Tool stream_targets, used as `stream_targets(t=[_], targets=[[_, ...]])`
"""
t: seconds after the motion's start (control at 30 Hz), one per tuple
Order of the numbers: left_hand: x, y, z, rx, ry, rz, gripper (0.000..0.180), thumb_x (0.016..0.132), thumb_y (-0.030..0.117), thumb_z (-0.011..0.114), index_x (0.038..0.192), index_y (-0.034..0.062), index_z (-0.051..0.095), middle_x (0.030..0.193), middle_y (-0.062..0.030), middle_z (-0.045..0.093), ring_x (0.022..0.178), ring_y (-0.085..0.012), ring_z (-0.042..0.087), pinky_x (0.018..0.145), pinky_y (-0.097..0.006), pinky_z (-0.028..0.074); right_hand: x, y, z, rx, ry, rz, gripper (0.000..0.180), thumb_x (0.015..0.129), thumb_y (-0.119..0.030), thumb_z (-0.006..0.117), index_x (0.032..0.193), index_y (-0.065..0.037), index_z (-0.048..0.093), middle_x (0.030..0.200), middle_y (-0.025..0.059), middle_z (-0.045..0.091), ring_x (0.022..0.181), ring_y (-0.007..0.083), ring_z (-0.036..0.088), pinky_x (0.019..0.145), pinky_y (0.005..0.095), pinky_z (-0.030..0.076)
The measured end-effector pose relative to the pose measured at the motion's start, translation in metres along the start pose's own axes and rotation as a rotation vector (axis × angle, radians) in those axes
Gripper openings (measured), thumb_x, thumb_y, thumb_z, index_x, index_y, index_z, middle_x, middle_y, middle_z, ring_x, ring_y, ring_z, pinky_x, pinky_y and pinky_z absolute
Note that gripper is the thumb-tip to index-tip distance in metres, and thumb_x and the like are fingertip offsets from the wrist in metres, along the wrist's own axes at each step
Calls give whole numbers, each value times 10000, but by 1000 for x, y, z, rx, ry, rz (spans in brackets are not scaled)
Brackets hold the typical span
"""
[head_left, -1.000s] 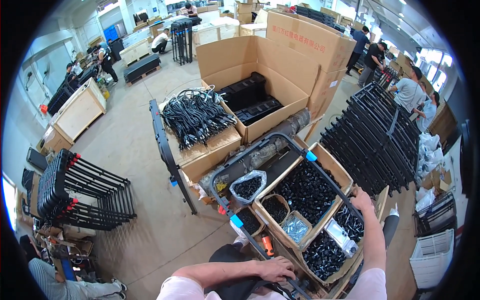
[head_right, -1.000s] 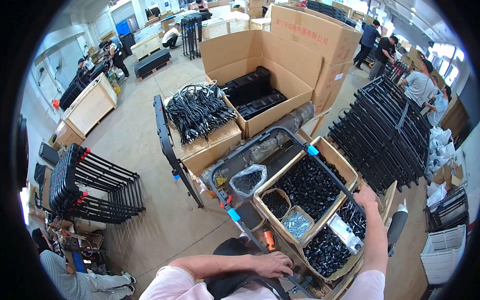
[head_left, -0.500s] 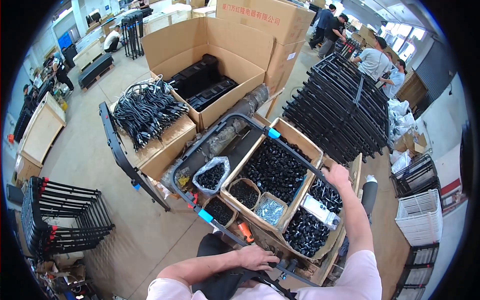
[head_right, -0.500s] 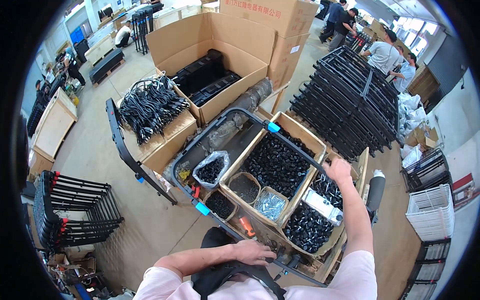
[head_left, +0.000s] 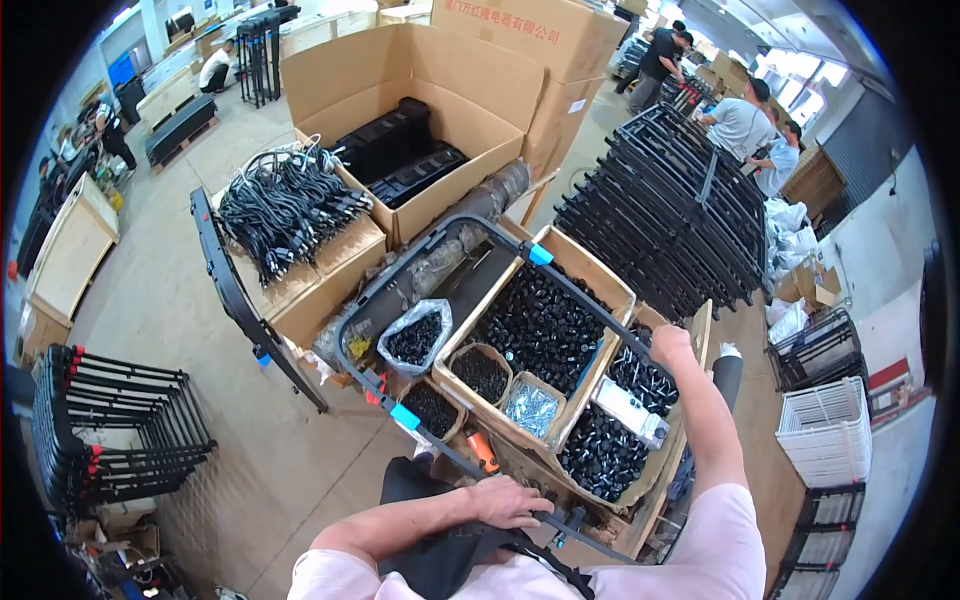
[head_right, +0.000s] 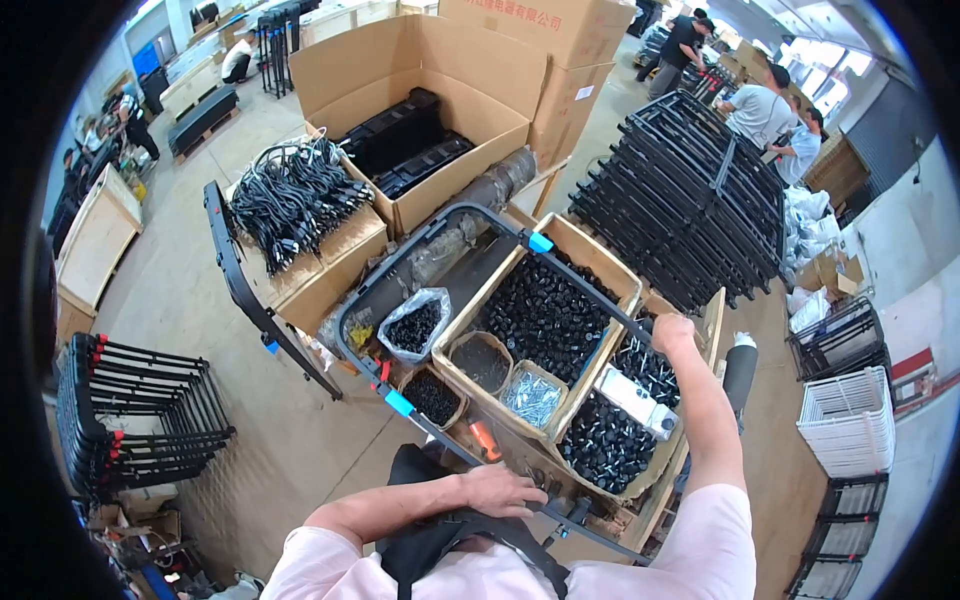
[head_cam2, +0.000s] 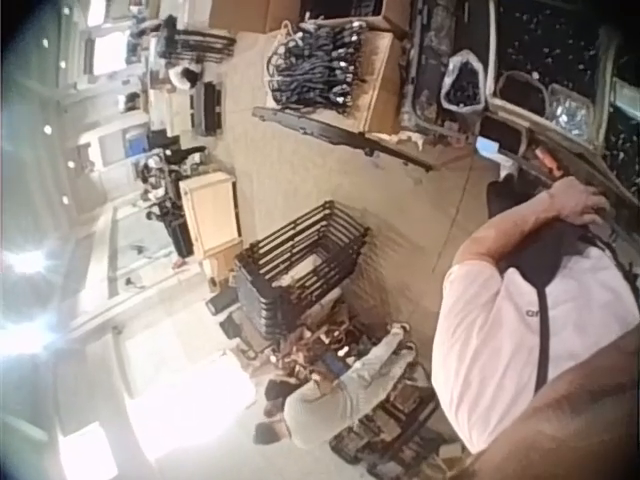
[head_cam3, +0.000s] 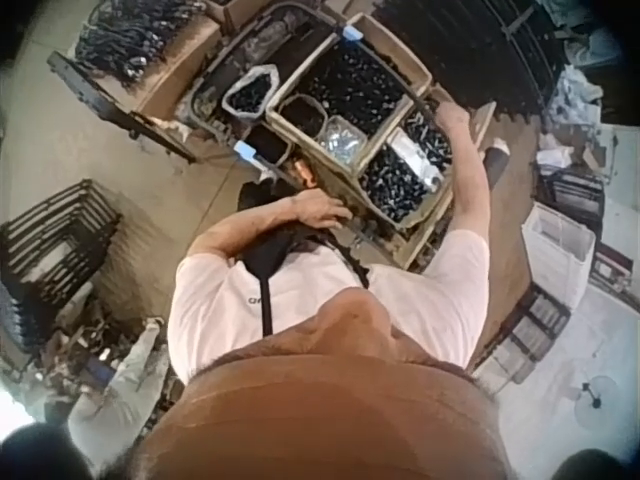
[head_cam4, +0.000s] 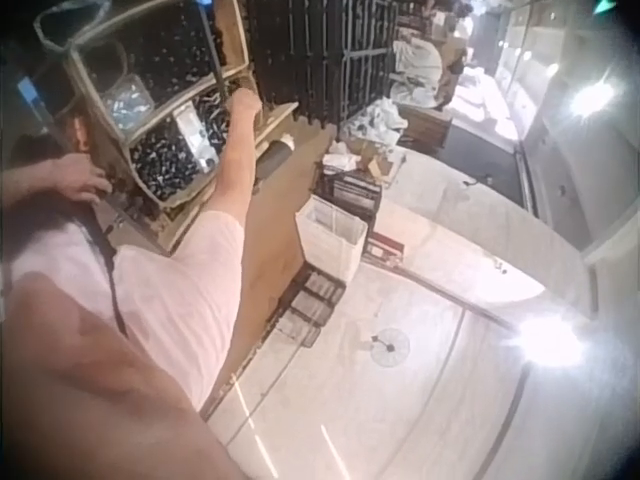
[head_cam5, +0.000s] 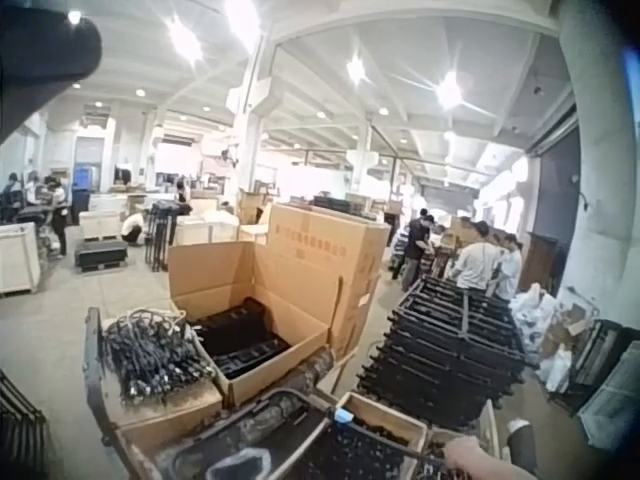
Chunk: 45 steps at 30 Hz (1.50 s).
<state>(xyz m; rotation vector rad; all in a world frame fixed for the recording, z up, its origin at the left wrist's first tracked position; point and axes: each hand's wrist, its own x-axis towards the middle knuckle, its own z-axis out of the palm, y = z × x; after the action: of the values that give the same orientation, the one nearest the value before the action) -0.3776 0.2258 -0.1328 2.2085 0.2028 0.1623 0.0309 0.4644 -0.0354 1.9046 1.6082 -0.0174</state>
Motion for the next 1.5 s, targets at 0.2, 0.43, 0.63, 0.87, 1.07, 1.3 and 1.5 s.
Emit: stream_targets(t=[0.2, 0.43, 0.63, 0.87, 1.07, 1.3, 1.5], targets=[[-2, 2, -4, -17, -8, 11, 457, 1057, 452, 539, 1433, 194, 535, 1159, -162, 667, 985, -412, 696, 802, -535, 567, 11, 2, 11, -2, 0, -1, 270, 851, -158, 638, 1032, -33, 794, 1115, 228, 767, 1067, 367, 754, 929, 476, 608], [-6, 4, -8, -16, -35, 3, 449, 1056, 439, 543, 1439, 206, 536, 1152, -161, 662, 1013, -408, 694, 846, -534, 564, 12, -5, 17, 92, 163, 66, 274, 879, -182, 632, 1043, -67, 820, 1144, 190, 776, 1079, 326, 760, 905, 458, 614], [-3, 6, -11, -30, -43, 3, 441, 1058, 430, 540, 1442, 213, 536, 1143, -166, 663, 1007, -415, 693, 846, -539, 561, 10, -7, 24, 60, 244, -7, 228, 884, -155, 623, 998, -42, 784, 1041, 194, 775, 990, 358, 766, 857, 474, 622], [3, 3, -11, -28, -59, -1, 452, 1056, 441, 544, 1446, 213, 532, 1160, -169, 661, 1000, -425, 689, 850, -551, 554, 25, 2, 32, 124, 359, 40, 223, 895, -176, 621, 974, -55, 791, 1049, 204, 776, 1018, 357, 764, 875, 465, 624], [-2, 10, -10, -22, -83, -16, 462, 1049, 441, 556, 1450, 213, 532, 1165, -164, 664, 1019, -418, 690, 850, -544, 556, 13, -9, 38, 215, 326, 7, 218, 869, -177, 639, 969, -75, 803, 1028, 220, 774, 1016, 380, 759, 886, 465, 622], [5, 0, -12, -40, -71, -17, 452, 1051, 441, 552, 1443, 216, 547, 1181, -164, 662, 1028, -412, 689, 855, -539, 553, 20, -4, 38, 31, 133, -6, 206, 877, -153, 623, 992, -88, 782, 1041, 175, 784, 1022, 340, 765, 846, 470, 622], [-2, -1, -5, -41, -56, -37, 466, 1044, 438, 559, 1460, 230, 539, 1199, -158, 651, 1030, -406, 685, 832, -539, 558, 16, -16, 20, -30, 36, 22, 262, 894, -196, 628, 1061, -95, 803, 1116, 163, 786, 1065, 334, 762, 882, 444, 618]])
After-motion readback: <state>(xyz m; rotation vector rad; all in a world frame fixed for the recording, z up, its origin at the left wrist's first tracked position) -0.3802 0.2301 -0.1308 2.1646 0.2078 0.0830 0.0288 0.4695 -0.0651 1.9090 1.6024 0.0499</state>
